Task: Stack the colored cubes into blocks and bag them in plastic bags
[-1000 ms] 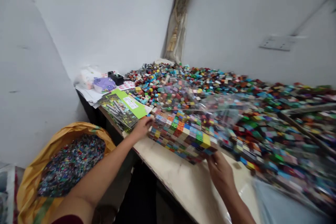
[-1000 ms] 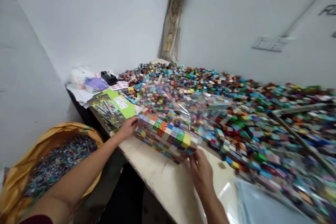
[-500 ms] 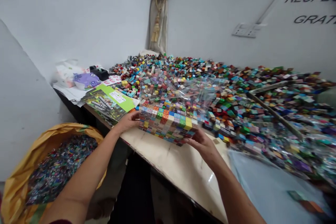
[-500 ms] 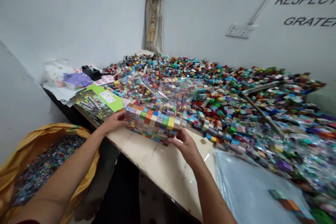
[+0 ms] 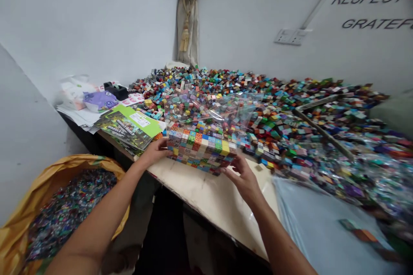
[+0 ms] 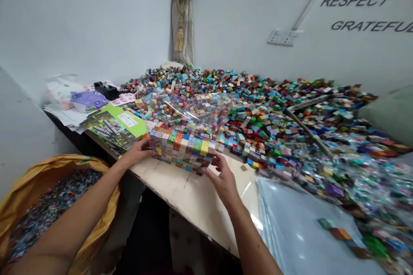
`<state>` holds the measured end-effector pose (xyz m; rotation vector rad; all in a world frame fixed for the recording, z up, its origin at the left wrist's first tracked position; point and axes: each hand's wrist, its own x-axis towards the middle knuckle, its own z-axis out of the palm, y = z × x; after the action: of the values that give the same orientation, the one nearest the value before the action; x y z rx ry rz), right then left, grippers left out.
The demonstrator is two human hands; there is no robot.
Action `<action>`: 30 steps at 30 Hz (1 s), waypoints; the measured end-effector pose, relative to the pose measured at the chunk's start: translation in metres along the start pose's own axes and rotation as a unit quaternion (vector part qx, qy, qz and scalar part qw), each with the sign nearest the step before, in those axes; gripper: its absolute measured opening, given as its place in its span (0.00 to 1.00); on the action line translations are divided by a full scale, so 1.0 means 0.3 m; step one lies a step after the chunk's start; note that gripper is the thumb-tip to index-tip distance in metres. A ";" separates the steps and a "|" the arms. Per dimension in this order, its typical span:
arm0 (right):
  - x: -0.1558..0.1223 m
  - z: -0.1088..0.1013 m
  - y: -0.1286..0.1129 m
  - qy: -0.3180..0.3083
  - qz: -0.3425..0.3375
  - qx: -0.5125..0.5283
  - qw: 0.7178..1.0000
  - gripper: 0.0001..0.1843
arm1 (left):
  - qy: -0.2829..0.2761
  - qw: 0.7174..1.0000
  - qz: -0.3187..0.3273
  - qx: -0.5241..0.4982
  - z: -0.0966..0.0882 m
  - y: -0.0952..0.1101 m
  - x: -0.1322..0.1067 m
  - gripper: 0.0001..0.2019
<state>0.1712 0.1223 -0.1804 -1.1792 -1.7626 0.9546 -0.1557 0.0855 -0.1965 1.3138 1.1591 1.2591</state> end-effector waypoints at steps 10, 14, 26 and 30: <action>-0.063 0.008 -0.061 0.060 0.021 -0.095 0.993 0.18 | 0.125 0.953 0.030 0.274 0.024 0.020 -0.102 0.13; -0.057 0.011 -0.058 0.060 0.022 -0.121 0.991 0.18 | 0.152 0.901 0.046 0.403 0.042 0.027 -0.109 0.10; -0.048 0.016 -0.042 0.043 -0.018 -0.272 0.961 0.14 | 0.170 0.838 0.030 0.517 0.081 0.045 -0.107 0.07; -0.051 0.027 0.025 0.020 0.042 -0.294 0.955 0.17 | 0.166 0.840 0.027 0.515 0.081 0.042 -0.115 0.06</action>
<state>0.1705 0.1087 -0.1934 -1.6350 -2.0466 0.4453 -0.1321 0.0493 -0.1880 1.9183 2.2447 0.8952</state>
